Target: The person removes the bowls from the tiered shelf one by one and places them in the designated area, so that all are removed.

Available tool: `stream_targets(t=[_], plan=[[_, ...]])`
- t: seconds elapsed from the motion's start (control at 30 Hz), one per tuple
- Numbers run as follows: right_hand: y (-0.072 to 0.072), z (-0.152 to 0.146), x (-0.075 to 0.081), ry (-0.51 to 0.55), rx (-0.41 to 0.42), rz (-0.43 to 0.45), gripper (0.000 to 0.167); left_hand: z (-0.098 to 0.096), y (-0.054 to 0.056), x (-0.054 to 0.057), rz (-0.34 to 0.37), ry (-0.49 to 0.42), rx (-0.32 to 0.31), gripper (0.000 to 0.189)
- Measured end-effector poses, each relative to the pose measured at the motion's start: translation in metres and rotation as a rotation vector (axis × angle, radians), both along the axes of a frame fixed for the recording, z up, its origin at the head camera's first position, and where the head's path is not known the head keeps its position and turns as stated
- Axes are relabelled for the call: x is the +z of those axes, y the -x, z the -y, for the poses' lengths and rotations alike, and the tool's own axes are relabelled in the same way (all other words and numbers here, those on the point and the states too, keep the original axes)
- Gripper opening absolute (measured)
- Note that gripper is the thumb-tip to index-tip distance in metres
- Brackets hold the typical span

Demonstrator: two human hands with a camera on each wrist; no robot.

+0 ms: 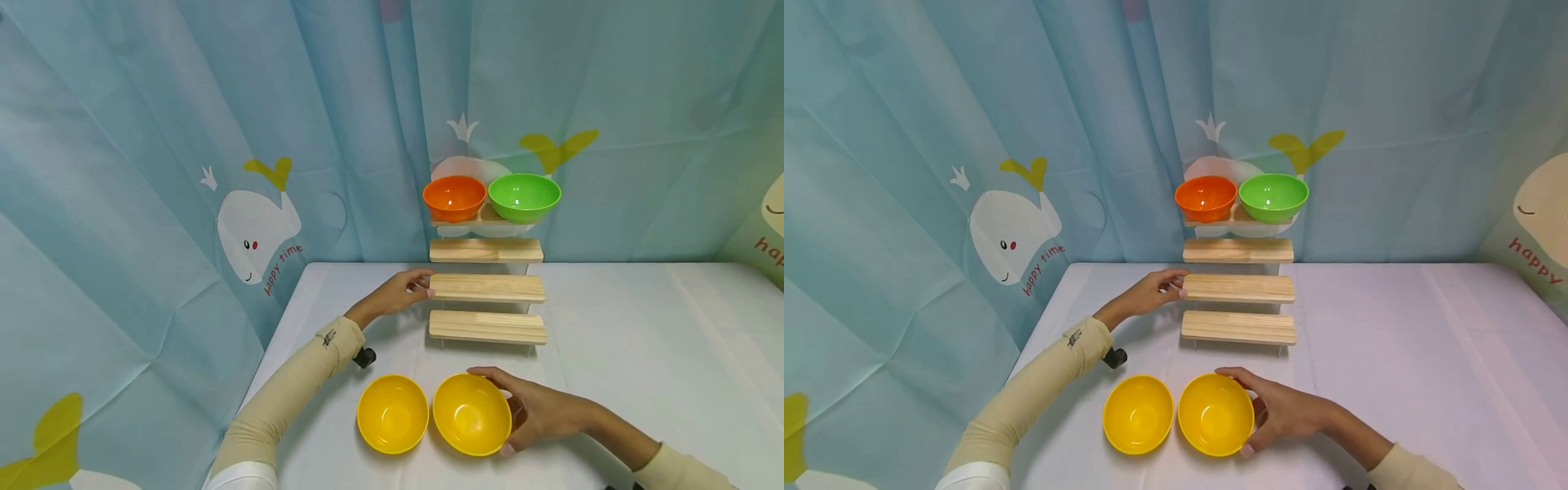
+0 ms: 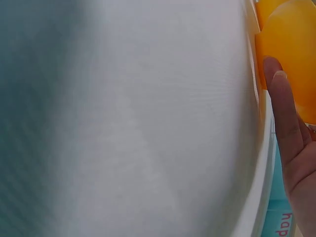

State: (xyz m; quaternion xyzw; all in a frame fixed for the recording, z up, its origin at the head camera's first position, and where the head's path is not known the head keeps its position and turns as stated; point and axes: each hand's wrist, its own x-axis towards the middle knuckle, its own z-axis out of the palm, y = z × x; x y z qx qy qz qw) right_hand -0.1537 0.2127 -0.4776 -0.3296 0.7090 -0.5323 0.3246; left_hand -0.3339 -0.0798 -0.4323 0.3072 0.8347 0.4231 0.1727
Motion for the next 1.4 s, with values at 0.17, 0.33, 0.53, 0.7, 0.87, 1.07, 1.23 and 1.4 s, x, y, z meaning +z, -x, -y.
stream_targets(t=[0.17, 0.33, 0.53, 0.7, 0.87, 1.07, 1.23, 1.4], plan=[[0.001, -0.001, 0.001, 0.021, 0.017, 0.021, 0.101, 0.000, -0.001, 0.001, -0.004, 0.002, 0.000, 0.059], [0.001, -0.001, 0.003, 0.016, 0.019, 0.025, 0.100, 0.000, -0.001, 0.000, -0.010, 0.007, 0.004, 0.058], [0.002, -0.002, 0.002, 0.018, 0.026, 0.018, 0.099, 0.000, 0.000, -0.001, -0.017, 0.011, 0.005, 0.058], [0.001, -0.004, 0.002, 0.001, 0.024, 0.018, 0.102, 0.001, 0.001, -0.002, -0.011, 0.008, 0.005, 0.057], [0.002, -0.008, 0.002, -0.029, 0.010, 0.011, 0.104, 0.001, -0.001, -0.001, 0.008, -0.002, 0.008, 0.059], [0.007, -0.017, 0.010, 0.008, 0.013, -0.077, 0.096, 0.001, 0.001, -0.002, 0.016, -0.005, 0.010, 0.059], [0.014, -0.028, 0.024, 0.035, -0.022, -0.146, 0.084, 0.001, 0.000, 0.000, 0.007, 0.002, 0.012, 0.058], [0.023, -0.042, 0.044, 0.042, -0.076, -0.243, 0.071, 0.000, 0.000, -0.001, -0.008, 0.010, 0.010, 0.058]])
